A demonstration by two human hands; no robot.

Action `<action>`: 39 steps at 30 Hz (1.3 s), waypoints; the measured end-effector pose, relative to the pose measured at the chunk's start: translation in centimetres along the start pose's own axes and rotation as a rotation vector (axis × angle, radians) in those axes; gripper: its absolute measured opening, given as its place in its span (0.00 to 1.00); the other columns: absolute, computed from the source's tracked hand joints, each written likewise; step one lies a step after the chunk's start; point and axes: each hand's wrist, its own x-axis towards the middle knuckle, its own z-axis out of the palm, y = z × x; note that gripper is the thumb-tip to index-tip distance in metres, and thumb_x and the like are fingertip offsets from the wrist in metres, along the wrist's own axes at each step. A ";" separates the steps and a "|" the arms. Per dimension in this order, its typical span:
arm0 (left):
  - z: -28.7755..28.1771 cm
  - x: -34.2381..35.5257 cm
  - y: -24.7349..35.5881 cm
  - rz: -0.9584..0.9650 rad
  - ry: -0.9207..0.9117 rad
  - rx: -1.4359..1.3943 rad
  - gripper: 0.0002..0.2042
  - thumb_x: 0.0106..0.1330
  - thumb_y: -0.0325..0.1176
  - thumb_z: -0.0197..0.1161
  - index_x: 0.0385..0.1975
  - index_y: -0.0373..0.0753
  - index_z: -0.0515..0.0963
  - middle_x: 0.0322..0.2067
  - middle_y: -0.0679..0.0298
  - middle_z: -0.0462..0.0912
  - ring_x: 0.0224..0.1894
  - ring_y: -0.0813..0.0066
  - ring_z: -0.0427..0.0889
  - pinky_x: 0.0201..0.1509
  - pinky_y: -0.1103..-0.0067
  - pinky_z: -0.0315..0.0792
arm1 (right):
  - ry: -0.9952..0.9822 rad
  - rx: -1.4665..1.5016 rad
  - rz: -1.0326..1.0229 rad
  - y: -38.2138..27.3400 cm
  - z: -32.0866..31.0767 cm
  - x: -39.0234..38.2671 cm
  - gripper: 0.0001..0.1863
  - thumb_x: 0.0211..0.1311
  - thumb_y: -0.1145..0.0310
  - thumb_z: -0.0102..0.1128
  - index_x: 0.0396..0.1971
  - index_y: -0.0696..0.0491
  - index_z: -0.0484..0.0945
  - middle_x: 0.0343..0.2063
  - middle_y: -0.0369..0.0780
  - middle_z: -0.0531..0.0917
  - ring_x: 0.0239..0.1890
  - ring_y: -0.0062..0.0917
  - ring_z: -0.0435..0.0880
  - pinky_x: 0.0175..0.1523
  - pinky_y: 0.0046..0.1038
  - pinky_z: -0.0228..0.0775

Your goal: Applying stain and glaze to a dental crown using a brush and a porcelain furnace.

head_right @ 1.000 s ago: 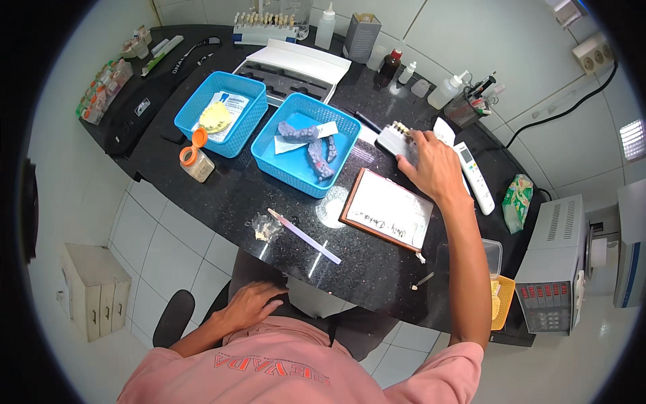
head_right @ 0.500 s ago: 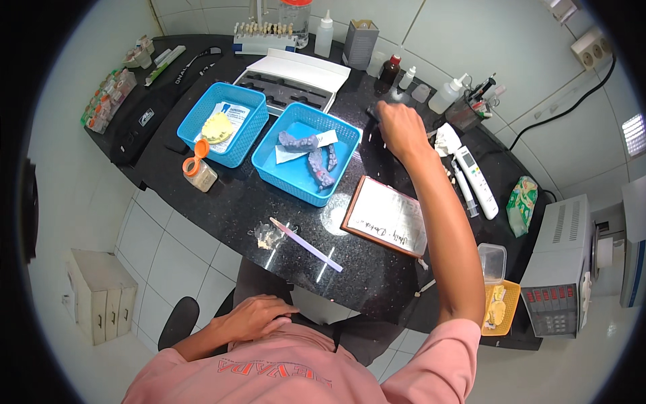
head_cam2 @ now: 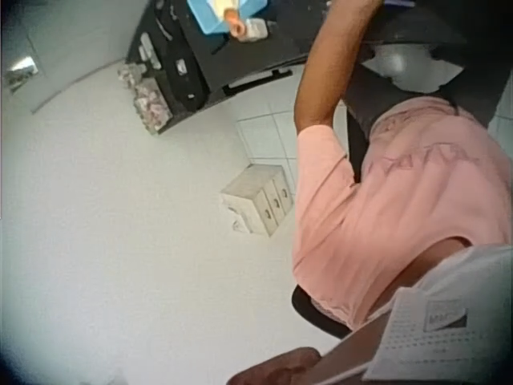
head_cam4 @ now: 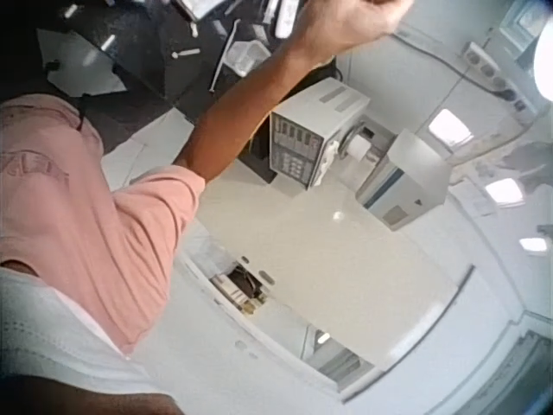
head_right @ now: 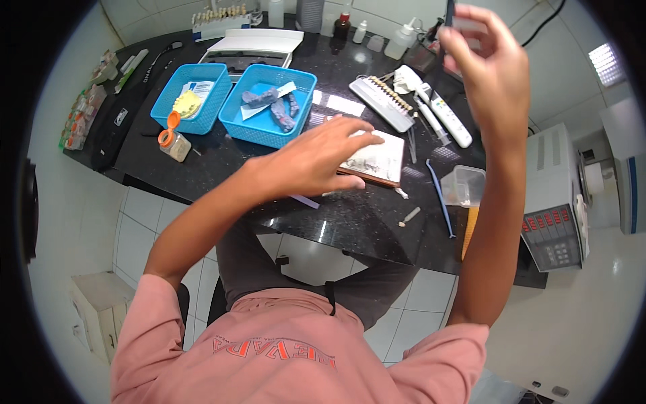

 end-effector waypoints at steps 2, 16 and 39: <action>0.7 1.7 -1.3 -0.087 -0.151 0.057 0.36 0.49 0.40 0.71 0.59 0.37 0.63 0.58 0.47 0.64 0.61 0.51 0.62 0.64 0.64 0.59 | -0.053 -0.016 0.118 -0.8 -1.9 -4.9 0.13 0.58 0.74 0.58 0.43 0.61 0.74 0.30 0.37 0.80 0.28 0.13 0.76 0.34 0.16 0.69; 0.8 0.7 0.3 -0.238 -0.346 0.127 0.41 0.46 0.41 0.71 0.62 0.40 0.60 0.57 0.49 0.63 0.62 0.53 0.60 0.67 0.65 0.57 | -0.209 -0.757 0.270 4.6 -3.3 -23.0 0.14 0.51 0.75 0.60 0.40 0.57 0.77 0.31 0.45 0.78 0.32 0.40 0.80 0.38 0.37 0.73; -8.0 9.3 3.0 0.235 0.631 0.239 0.15 0.65 0.38 0.56 0.46 0.35 0.76 0.47 0.59 0.78 0.47 0.70 0.77 0.51 0.74 0.68 | 0.538 -0.565 0.061 -6.4 -19.7 -27.2 0.25 0.61 0.53 0.52 0.42 0.62 0.78 0.40 0.51 0.78 0.32 0.29 0.78 0.30 0.21 0.70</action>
